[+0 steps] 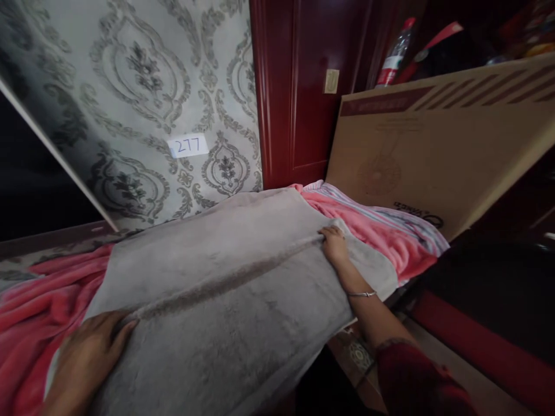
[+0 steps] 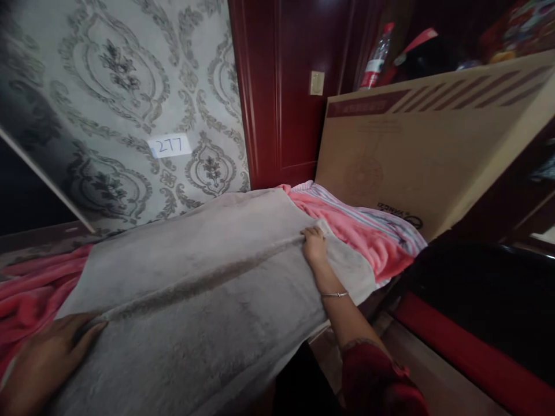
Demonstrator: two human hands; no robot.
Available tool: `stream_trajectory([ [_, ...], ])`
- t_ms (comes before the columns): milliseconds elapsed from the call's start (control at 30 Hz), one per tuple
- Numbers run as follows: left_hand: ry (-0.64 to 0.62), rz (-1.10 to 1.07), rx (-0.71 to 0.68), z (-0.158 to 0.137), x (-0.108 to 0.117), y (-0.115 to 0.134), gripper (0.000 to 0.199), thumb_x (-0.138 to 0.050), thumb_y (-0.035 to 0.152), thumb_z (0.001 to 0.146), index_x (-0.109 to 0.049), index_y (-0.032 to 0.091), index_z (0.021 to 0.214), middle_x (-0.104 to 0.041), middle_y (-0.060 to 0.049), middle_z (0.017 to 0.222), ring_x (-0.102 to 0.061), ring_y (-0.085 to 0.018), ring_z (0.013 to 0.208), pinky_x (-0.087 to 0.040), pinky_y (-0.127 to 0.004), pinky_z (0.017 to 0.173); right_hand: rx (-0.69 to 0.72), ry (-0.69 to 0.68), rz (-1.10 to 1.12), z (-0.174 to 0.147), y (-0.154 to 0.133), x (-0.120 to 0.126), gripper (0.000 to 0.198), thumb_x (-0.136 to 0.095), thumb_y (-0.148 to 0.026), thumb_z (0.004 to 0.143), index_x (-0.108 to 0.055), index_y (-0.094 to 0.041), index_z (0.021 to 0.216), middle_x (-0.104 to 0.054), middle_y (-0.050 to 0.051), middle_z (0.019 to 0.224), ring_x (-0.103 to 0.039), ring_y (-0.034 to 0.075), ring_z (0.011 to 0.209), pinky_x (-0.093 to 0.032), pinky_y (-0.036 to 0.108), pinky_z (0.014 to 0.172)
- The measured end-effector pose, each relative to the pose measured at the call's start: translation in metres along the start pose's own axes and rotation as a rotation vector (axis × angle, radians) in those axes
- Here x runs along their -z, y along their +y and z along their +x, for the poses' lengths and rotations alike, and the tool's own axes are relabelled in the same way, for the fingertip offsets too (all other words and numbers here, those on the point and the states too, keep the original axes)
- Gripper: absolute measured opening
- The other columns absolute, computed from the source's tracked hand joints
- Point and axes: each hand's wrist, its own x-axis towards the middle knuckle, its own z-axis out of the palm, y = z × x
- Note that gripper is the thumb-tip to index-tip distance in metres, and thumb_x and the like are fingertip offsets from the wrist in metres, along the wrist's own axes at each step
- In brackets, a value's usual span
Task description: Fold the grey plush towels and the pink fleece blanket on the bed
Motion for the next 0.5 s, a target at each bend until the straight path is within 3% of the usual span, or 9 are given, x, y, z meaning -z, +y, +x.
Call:
stream_trajectory([
  [133,-0.081,-0.066,0.046,0.001,0.004,0.003,0.043,-0.031,0.052,0.087,-0.065,0.025,0.084,-0.078,-0.018,0.095,-0.072,-0.039,0.093,-0.055,-0.055,0.091,-0.025,-0.055,-0.050,0.008,0.006,0.006,0.045,-0.047,-0.005,0.086,-0.076,-0.019,0.118,-0.067,0.013,0.136,-0.048,0.033,0.135,-0.044,0.049,0.103],
  [233,-0.052,-0.103,0.065,0.001,0.011,0.008,0.036,-0.035,0.052,0.084,-0.061,0.027,0.082,-0.076,-0.017,0.092,-0.071,-0.038,0.092,-0.055,-0.054,0.091,-0.024,-0.093,-0.082,0.013,0.012,0.017,0.034,-0.050,-0.012,0.090,-0.077,-0.018,0.110,-0.072,0.015,0.126,-0.051,0.034,0.133,-0.042,0.050,0.106],
  [400,0.097,-0.078,0.095,-0.003,0.022,0.015,0.037,-0.032,0.058,0.087,-0.055,0.029,0.080,-0.072,-0.013,0.091,-0.068,-0.037,0.097,-0.053,-0.053,0.093,0.022,0.051,-0.046,0.012,0.023,0.024,0.033,-0.047,-0.018,0.093,-0.077,-0.016,0.109,-0.073,0.018,0.118,-0.061,0.032,0.115,-0.043,0.050,0.103],
  [500,0.083,-0.080,0.103,-0.005,0.024,0.013,0.037,-0.034,0.058,0.086,-0.057,0.029,0.080,-0.071,-0.013,0.091,-0.067,-0.037,0.095,-0.054,-0.053,0.092,-0.038,0.102,-0.015,0.007,0.033,0.015,0.033,-0.049,-0.022,0.091,-0.077,-0.014,0.108,-0.073,0.018,0.113,-0.061,0.033,0.111,-0.045,0.048,0.099],
])
